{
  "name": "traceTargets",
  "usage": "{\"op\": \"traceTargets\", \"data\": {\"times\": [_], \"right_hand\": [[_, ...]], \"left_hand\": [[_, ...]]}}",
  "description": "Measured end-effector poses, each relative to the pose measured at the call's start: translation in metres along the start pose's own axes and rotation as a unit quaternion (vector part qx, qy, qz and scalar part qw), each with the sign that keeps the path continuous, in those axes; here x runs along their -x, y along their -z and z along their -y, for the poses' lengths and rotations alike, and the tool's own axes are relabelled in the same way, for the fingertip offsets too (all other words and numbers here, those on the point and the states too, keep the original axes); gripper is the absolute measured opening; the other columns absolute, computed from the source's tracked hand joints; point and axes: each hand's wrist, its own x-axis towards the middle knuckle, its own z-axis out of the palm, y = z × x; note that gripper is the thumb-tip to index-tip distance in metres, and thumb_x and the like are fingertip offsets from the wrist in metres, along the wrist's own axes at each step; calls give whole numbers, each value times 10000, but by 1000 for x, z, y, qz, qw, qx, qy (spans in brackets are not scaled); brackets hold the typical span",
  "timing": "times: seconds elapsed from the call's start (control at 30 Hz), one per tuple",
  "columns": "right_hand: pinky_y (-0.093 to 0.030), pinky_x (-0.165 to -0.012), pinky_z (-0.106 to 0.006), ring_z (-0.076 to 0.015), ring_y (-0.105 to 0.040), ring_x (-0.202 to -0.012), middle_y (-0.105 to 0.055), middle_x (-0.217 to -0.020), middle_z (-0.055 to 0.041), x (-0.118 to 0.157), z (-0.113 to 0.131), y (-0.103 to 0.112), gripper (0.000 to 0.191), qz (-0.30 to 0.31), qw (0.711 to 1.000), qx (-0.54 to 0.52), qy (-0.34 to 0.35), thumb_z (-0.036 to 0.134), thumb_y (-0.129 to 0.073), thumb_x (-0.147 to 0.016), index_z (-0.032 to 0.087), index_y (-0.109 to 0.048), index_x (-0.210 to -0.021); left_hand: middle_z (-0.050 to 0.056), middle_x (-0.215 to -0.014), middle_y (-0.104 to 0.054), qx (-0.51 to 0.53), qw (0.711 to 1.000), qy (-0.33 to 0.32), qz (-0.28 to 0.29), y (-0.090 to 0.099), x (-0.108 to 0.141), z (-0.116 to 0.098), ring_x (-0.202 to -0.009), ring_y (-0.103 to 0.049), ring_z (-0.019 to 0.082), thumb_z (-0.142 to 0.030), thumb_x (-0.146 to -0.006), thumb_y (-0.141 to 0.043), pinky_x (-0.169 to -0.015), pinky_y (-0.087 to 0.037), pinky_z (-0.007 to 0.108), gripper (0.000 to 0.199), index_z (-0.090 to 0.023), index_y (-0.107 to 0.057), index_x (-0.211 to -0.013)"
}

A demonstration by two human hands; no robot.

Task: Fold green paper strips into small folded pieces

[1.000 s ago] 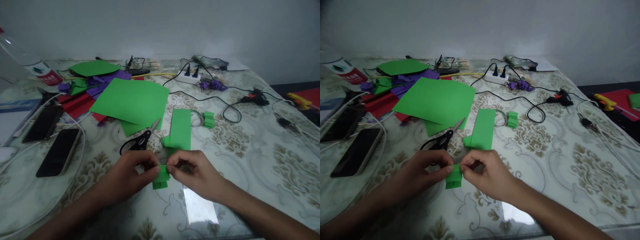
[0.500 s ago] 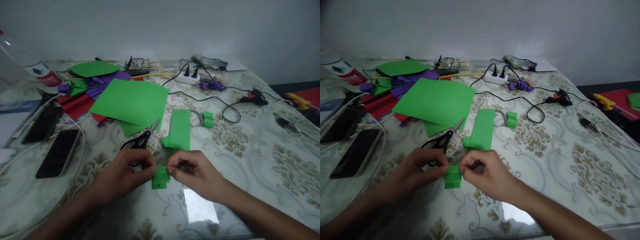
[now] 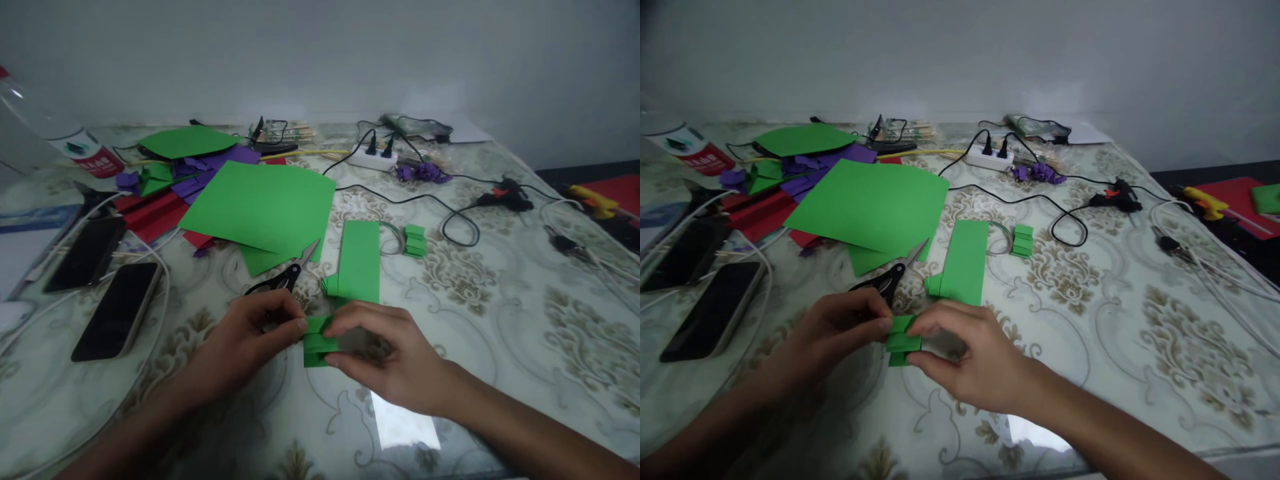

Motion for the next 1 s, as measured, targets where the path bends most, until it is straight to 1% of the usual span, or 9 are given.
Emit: {"op": "traceTargets", "data": {"times": [0.13, 0.27, 0.37, 0.47, 0.53, 0.63, 0.8, 0.9, 1.0], "right_hand": [[-563, -760, -231, -141, -745, -827, -787, -921, -59, -1, -2, -1, 88, -18, 1000, -6, -3, 125, -765, -907, 157, -746, -987], [-557, -720, -234, -142, -740, -784, -793, -882, -51, -1, -2, -2, 33, -31, 999, -5, -24, 160, -762, -922, 161, -761, -955], [-545, -676, -228, -136, -725, -737, -786, -831, -39, -1, -2, -2, 26, -45, 997, -2, -62, 174, -751, -926, 163, -775, -930], [-548, -660, -231, -139, -716, -722, -776, -815, -36, -2, -1, -2, 45, -56, 995, -11, -83, 183, -748, -925, 166, -785, -945], [-562, -702, -236, -144, -731, -769, -785, -858, -43, -2, 0, -3, 40, -59, 995, -21, -74, 169, -751, -921, 171, -787, -939], [-578, -769, -237, -147, -747, -834, -800, -916, -50, -2, 0, -3, 39, -61, 996, -30, -61, 150, -766, -909, 178, -786, -927], [-603, -744, -228, -135, -743, -790, -809, -915, -23, 1, -3, -7, 166, -86, 991, -60, -86, 155, -790, -888, 209, -755, -1041], [-600, -710, -217, -131, -741, -751, -803, -861, -10, 2, -5, -8, 121, -88, 989, -67, -99, 171, -786, -895, 213, -759, -1006], [-574, -647, -196, -122, -722, -693, -786, -786, 2, 2, -5, -8, 44, -92, 987, -52, -118, 200, -794, -896, 210, -780, -937]], "left_hand": [[-13, -747, -650, -12, 1000, -10, 10, -3, 2, 0, -711, -592, 146, -328, -936, -663, -634, -458, 241, 182, -181, -690, -833], [0, -934, -710, -41, 996, -73, -13, -4, 6, 0, -856, -662, 157, -269, -962, -661, -750, -521, 247, 80, -215, -688, -1015], [-8, -962, -722, -75, 990, -121, -13, -4, 9, 1, -897, -679, 155, -264, -967, -679, -783, -537, 238, 80, -237, -685, -1042], [-18, -924, -737, -114, 978, -166, -47, -7, 10, 3, -861, -697, 151, -229, -915, -746, -772, -550, 230, 103, -232, -685, -998], [-26, -878, -747, -134, 971, -186, -66, -10, 8, 4, -802, -709, 141, -199, -908, -750, -724, -556, 217, 88, -225, -683, -958], [-36, -848, -763, -159, 962, -208, -75, -13, 7, 5, -751, -723, 127, -158, -917, -731, -687, -561, 202, 82, -226, -691, -941], [-48, -857, -777, -192, 940, -255, -117, -18, 10, 10, -748, -743, 111, -115, -913, -724, -724, -581, 180, 133, -234, -695, -966], [-50, -880, -791, -214, 930, -267, -134, -20, 12, 15, -753, -755, 104, -107, -917, -728, -729, -581, 161, 164, -240, -699, -1009], [-32, -929, -808, -217, 931, -264, -130, -21, 11, 18, -784, -768, 117, -141, -932, -735, -745, -585, 171, 176, -241, -710, -1075]]}}
